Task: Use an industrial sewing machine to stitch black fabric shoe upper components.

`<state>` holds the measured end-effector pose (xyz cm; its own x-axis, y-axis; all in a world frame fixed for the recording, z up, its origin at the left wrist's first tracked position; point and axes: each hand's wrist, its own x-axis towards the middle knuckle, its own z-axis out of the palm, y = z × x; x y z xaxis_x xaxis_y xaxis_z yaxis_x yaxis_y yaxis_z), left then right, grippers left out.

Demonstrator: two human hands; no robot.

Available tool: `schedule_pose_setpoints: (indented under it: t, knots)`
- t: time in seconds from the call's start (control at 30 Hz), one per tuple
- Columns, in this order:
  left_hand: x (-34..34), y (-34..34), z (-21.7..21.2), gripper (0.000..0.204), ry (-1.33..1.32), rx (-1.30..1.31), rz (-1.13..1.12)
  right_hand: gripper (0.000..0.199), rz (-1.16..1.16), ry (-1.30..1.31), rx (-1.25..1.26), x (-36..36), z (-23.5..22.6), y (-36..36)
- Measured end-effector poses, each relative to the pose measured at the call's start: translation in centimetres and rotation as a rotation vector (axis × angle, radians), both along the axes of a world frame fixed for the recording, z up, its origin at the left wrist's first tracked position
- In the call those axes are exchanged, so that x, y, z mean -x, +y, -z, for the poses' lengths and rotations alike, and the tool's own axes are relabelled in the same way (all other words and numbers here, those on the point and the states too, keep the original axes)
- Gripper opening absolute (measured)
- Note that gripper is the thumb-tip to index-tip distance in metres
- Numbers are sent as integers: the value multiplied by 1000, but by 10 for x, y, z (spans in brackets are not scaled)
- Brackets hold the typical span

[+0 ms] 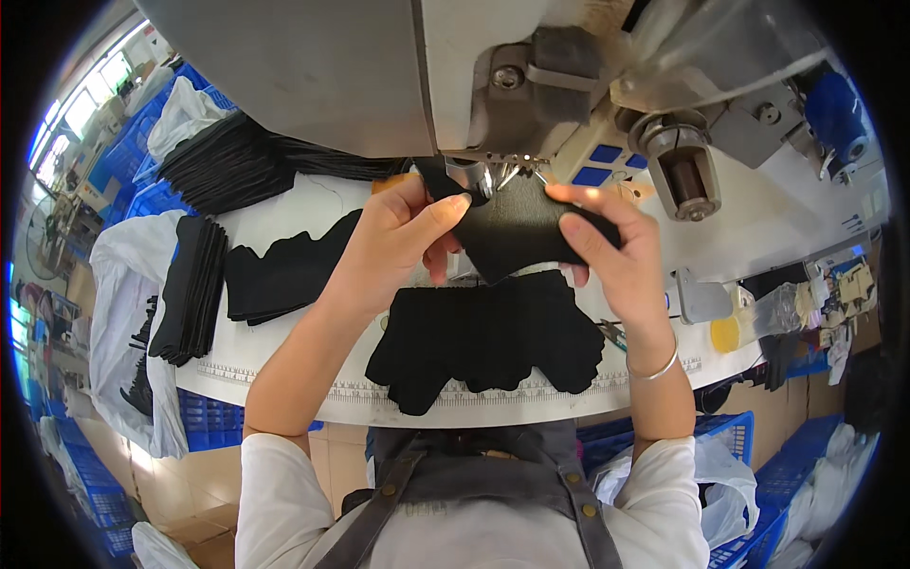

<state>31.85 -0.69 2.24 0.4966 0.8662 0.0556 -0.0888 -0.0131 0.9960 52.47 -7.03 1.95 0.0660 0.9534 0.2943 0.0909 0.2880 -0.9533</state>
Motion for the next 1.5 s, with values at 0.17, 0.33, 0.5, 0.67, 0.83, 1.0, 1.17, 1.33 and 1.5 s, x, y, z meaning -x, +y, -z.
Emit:
schedule_pose_setpoints:
  t: [0.17,0.33,0.5,0.67,0.83,1.0,1.17,1.33,1.5]
  knots:
    - [-7,-4,4,25,-39,10,-48,16,16,25,-41,-12,-1,24]
    - [-13,-5,5,23,-102,48,-127,15,29,96,-76,-17,1,43]
    - [-17,0,7,18,-119,38,-144,15,-18,248,-108,-20,2,65]
    - [-20,7,7,20,-157,30,-153,14,-71,233,-211,-22,5,74]
    - [-24,13,8,25,-238,31,-129,16,-104,189,-199,-26,5,87]
    - [-22,15,11,24,-196,25,-128,20,-245,297,-314,-25,10,94]
    - [-21,16,13,24,-207,-3,-90,19,70,-192,-282,-31,20,83]
    - [-23,14,14,14,-259,17,-125,18,243,-49,-19,-30,36,35]
    - [-30,15,15,21,-277,-49,-376,33,63,-689,-60,-24,57,-35]
